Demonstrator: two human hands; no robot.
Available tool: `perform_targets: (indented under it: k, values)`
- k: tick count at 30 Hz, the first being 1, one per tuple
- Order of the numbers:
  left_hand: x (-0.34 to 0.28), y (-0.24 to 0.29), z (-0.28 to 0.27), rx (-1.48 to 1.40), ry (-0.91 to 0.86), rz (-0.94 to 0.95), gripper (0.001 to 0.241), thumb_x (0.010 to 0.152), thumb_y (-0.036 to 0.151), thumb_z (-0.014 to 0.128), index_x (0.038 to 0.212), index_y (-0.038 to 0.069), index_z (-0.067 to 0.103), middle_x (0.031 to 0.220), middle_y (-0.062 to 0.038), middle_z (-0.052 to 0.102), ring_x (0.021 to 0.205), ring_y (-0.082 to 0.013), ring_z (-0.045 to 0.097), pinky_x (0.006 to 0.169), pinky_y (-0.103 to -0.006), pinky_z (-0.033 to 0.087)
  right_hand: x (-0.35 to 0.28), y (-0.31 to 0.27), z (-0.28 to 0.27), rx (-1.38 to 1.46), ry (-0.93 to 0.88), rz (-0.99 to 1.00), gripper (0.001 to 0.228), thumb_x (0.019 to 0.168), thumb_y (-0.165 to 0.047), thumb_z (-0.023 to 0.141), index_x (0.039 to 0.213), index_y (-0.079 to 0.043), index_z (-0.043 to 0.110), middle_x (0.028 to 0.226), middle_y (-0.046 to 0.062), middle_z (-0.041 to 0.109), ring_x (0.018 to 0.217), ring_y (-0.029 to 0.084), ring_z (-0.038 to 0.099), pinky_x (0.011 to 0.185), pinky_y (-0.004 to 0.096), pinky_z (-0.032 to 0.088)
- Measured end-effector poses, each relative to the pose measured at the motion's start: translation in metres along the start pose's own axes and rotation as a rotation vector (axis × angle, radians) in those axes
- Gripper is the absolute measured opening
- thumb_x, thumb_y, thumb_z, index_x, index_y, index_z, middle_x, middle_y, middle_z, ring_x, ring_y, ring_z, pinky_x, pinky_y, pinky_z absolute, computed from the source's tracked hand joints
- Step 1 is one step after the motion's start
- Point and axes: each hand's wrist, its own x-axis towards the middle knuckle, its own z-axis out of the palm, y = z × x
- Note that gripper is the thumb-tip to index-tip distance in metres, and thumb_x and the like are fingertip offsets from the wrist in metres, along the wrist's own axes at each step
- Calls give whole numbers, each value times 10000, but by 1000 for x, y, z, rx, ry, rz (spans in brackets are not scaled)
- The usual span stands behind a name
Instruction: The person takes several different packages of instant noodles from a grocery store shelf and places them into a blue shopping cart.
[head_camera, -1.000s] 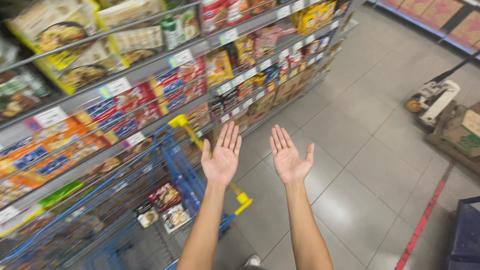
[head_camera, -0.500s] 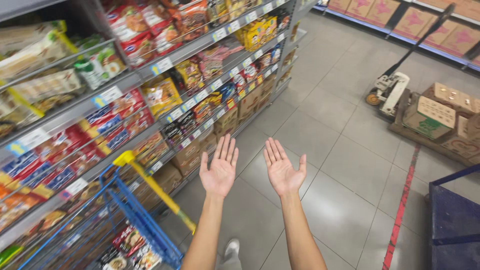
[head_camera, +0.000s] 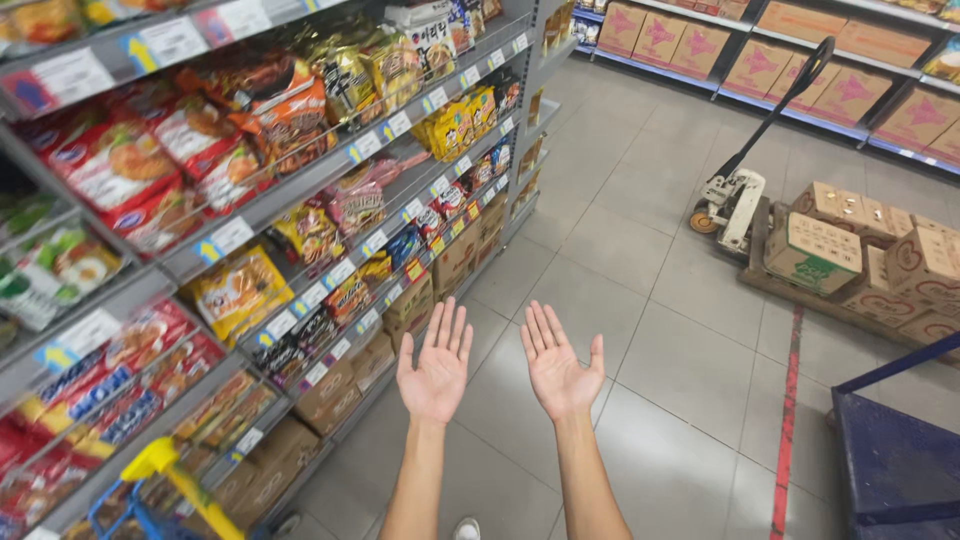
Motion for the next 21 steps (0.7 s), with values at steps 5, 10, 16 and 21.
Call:
perform_targets:
  k: [5, 10, 16, 21]
  values:
    - [64, -10, 4, 26, -5, -32, 791, 1194, 555, 424, 1856, 123, 426, 1957, -138, 394, 1800, -358, 367, 1476, -554, 267, 48, -21, 1, 22, 16, -28, 1066, 1070, -747, 528, 1803, 23, 447, 1910, 262, 447, 1781, 401, 419, 1478, 567, 289]
    - [121, -37, -4, 17, 13, -53, 783, 1192, 535, 453, 1859, 125, 428, 1955, -143, 399, 1798, -366, 376, 1464, -561, 286, 93, -60, 2, 16, 21, -67, 1055, 1083, -740, 509, 1805, 26, 447, 1907, 266, 449, 1778, 401, 424, 1471, 571, 295]
    - [200, -80, -21, 37, 8, -50, 787, 1187, 544, 448, 1859, 133, 426, 1955, -141, 400, 1796, -358, 380, 1459, -558, 292, 168, -116, 1, 4, 10, -62, 1037, 1092, -730, 500, 1803, 22, 451, 1909, 264, 448, 1777, 390, 429, 1466, 562, 301]
    - [263, -132, -33, 86, 24, 15, 780, 1202, 562, 391, 1859, 145, 430, 1952, -128, 415, 1785, -345, 402, 1446, -533, 317, 230, -178, 0, -40, 19, -12, 1041, 1090, -728, 502, 1807, 25, 446, 1911, 268, 446, 1781, 399, 421, 1465, 562, 299]
